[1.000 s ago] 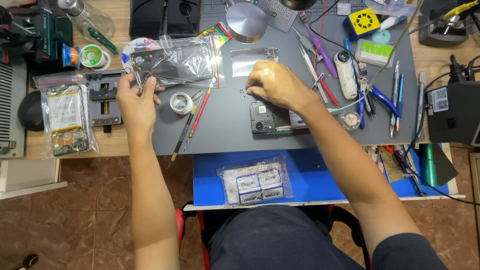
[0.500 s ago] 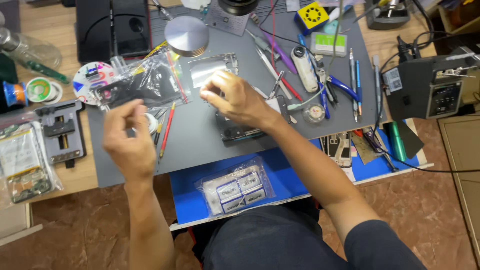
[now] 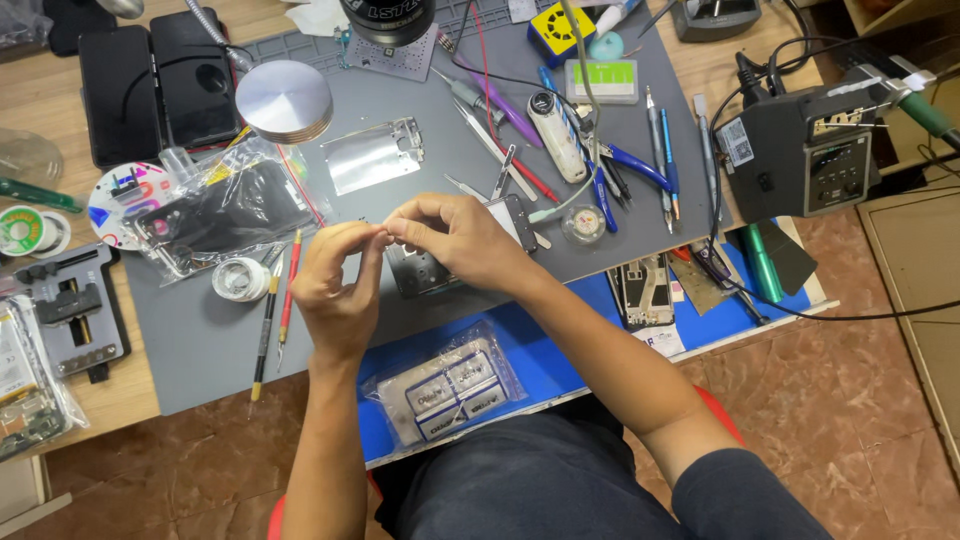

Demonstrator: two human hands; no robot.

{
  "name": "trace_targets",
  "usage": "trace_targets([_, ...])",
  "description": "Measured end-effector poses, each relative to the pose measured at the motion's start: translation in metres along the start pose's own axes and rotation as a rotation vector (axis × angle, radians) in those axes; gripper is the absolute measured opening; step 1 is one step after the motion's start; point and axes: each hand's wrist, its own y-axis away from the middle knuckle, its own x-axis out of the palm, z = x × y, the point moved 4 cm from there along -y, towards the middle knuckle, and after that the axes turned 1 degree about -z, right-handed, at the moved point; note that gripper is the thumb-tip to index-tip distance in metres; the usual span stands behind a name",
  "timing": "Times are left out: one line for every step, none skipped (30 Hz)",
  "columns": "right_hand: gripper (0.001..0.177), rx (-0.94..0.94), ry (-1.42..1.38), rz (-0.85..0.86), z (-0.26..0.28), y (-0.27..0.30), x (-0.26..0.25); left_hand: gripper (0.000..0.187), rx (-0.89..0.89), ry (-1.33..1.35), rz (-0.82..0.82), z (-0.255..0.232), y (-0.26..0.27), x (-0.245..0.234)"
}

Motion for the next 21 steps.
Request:
trace_targets([0.024, 0.0, -0.003, 0.0, 0.004, 0.002, -0.003, 0.007, -0.001, -0.002, 0.002, 0.003, 0.003, 0.002])
trace_targets([0.023, -0.032, 0.061, 0.021, 0.01, 0.005, -0.005, 0.004, -0.041, 0.015, -0.011, 0.007, 0.004, 0.004])
trace_targets([0.023, -0.065, 0.125, 0.042, 0.015, 0.007, -0.008, 0.004, -0.082, 0.032, -0.024, 0.012, 0.006, 0.006])
trace_targets([0.023, -0.064, 0.124, 0.037, 0.024, 0.013, -0.015, 0.004, -0.081, 0.033, -0.019, 0.017, 0.009, 0.006])
trace_targets([0.025, -0.044, 0.176, 0.08, 0.031, 0.02, -0.02, 0.006, -0.107, 0.062, -0.031, 0.023, 0.011, 0.004])
trace_targets([0.029, -0.024, 0.23, 0.121, 0.038, 0.026, -0.027, 0.008, -0.132, 0.092, -0.042, 0.029, 0.013, 0.004])
trace_targets([0.029, -0.023, 0.23, 0.113, 0.049, 0.035, -0.043, 0.008, -0.129, 0.097, -0.037, 0.035, 0.016, 0.004])
trace_targets([0.024, -0.028, 0.239, 0.207, 0.059, 0.045, -0.055, 0.008, -0.187, 0.112, -0.07, 0.044, 0.02, 0.002])
trace_targets([0.021, -0.034, 0.247, 0.3, 0.069, 0.056, -0.066, 0.009, -0.245, 0.127, -0.103, 0.052, 0.025, -0.001])
trace_targets([0.021, -0.031, 0.246, 0.296, 0.066, 0.066, -0.083, 0.009, -0.246, 0.129, -0.098, 0.054, 0.026, 0.0])
trace_targets([0.019, 0.021, 0.191, 0.189, 0.061, 0.076, -0.103, 0.009, -0.3, 0.143, -0.132, 0.059, 0.029, -0.001])
trace_targets([0.018, 0.075, 0.134, 0.084, 0.055, 0.086, -0.123, 0.01, -0.357, 0.154, -0.168, 0.063, 0.033, -0.003])
trace_targets([0.018, 0.079, 0.131, 0.084, 0.048, 0.09, -0.135, 0.01, -0.362, 0.152, -0.164, 0.064, 0.032, -0.001])
trace_targets([0.016, 0.044, 0.161, -0.158, 0.042, 0.093, -0.156, 0.01, -0.359, 0.154, -0.176, 0.064, 0.031, -0.001])
trace_targets([0.015, 0.007, 0.19, -0.4, 0.038, 0.098, -0.176, 0.011, -0.356, 0.156, -0.188, 0.064, 0.031, -0.001])
trace_targets([0.015, 0.006, 0.188, -0.391, 0.032, 0.102, -0.184, 0.011, -0.358, 0.151, -0.195, 0.064, 0.031, 0.001])
trace_targets([0.015, -0.007, 0.164, -0.514, 0.027, 0.107, -0.195, 0.01, -0.342, 0.145, -0.212, 0.064, 0.032, 0.001])
trace_targets([0.016, -0.019, 0.136, -0.624, 0.021, 0.11, -0.204, 0.009, -0.328, 0.131, -0.238, 0.064, 0.034, -0.002])
trace_targets([0.016, -0.019, 0.131, -0.603, 0.03, 0.115, -0.199, 0.009, -0.334, 0.117, -0.253, 0.055, 0.032, -0.005])
trace_targets([0.016, 0.008, 0.169, -0.528, 0.036, 0.115, -0.19, 0.007, -0.395, 0.101, -0.253, 0.048, 0.031, -0.011])
trace_targets([0.019, 0.032, 0.208, -0.452, 0.043, 0.115, -0.181, 0.006, -0.456, 0.085, -0.254, 0.042, 0.03, -0.017])
